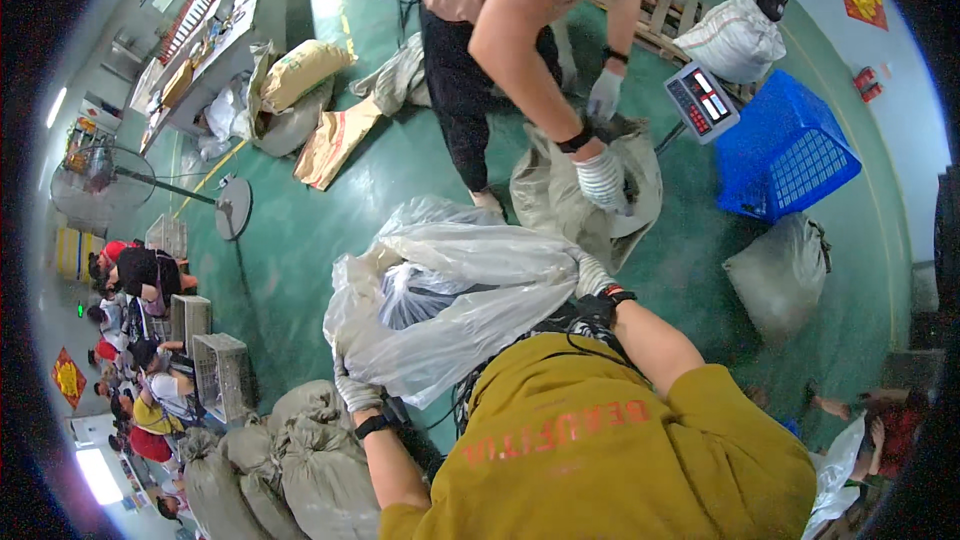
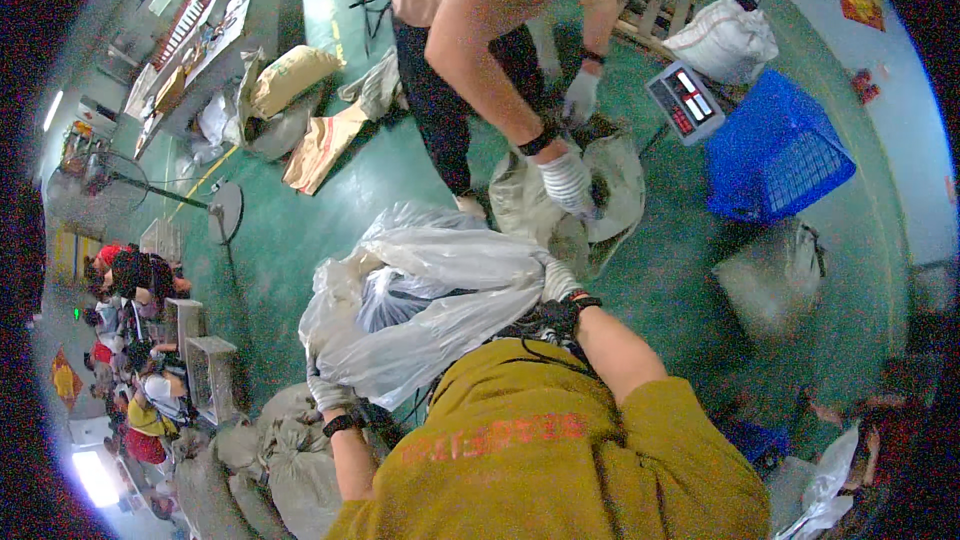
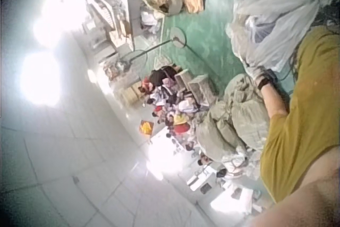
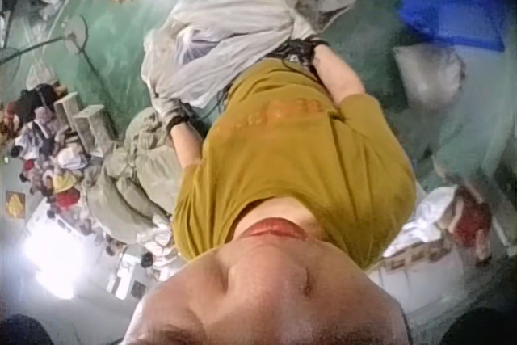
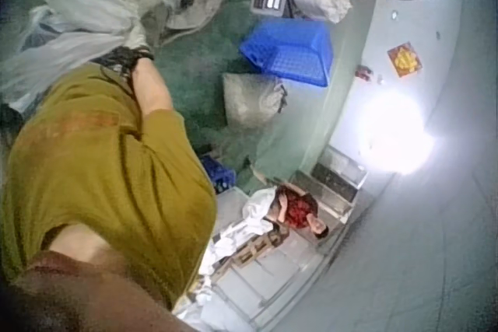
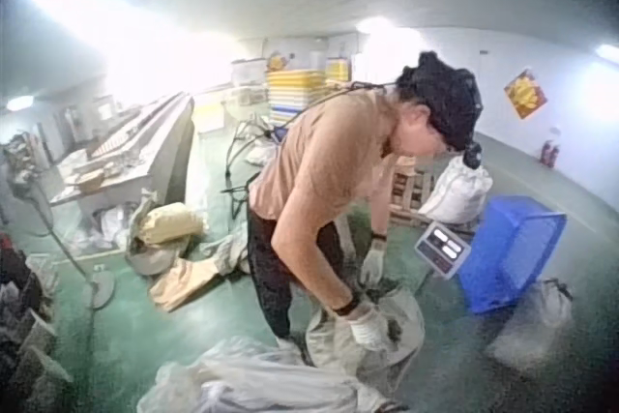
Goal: The recorder is working with a colleague to bag and weigh black plastic/rubber manufacturing parts.
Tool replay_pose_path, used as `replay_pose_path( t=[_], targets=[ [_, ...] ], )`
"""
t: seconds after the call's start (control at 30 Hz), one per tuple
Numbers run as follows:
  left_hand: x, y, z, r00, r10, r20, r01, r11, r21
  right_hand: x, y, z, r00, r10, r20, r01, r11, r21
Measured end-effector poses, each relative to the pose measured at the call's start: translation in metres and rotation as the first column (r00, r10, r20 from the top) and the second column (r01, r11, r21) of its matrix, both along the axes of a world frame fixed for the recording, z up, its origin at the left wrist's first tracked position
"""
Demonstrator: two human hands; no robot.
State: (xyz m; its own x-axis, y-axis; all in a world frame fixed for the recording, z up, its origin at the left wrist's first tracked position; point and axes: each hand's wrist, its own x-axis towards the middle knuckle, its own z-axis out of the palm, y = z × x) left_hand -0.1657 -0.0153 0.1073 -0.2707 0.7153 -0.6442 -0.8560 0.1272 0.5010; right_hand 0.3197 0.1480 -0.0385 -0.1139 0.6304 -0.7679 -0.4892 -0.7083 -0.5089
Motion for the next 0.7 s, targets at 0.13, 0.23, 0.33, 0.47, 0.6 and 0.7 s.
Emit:
replay_pose_path(
  t=[0.13, 0.23, 0.33, 0.47, 0.6, 0.7],
  targets=[
    [-0.004, -0.018, -0.006, 0.993, -0.016, -0.118, 0.016, 1.0, 0.007, -0.025, 0.006, 0.027, 0.971, -0.075, -0.227, 0.036, 0.985, -0.17],
    [-0.004, -0.014, -0.003, 0.994, -0.037, -0.106, 0.036, 0.999, -0.009, -0.023, 0.01, 0.017, 0.988, -0.034, -0.15, 0.013, 0.99, -0.143],
    [0.005, -0.007, -0.001, 0.994, -0.017, -0.107, 0.01, 0.998, -0.06, -0.025, 0.01, 0.034, 0.995, -0.034, -0.091, 0.015, 0.98, -0.197],
    [-0.004, -0.012, -0.012, 0.964, -0.064, -0.259, 0.063, 0.998, -0.013, -0.02, 0.011, 0.033, 0.996, -0.004, -0.089, -0.013, 0.981, -0.191],
    [0.007, -0.004, -0.001, 0.984, -0.123, -0.132, 0.121, 0.992, -0.022, -0.025, 0.006, 0.059, 0.999, -0.042, -0.013, 0.039, 0.984, -0.171],
    [0.011, -0.003, 0.003, 0.984, -0.119, -0.134, 0.115, 0.993, -0.039, -0.027, 0.002, 0.068, 0.996, -0.089, -0.013, 0.086, 0.985, -0.151]
  ],
)
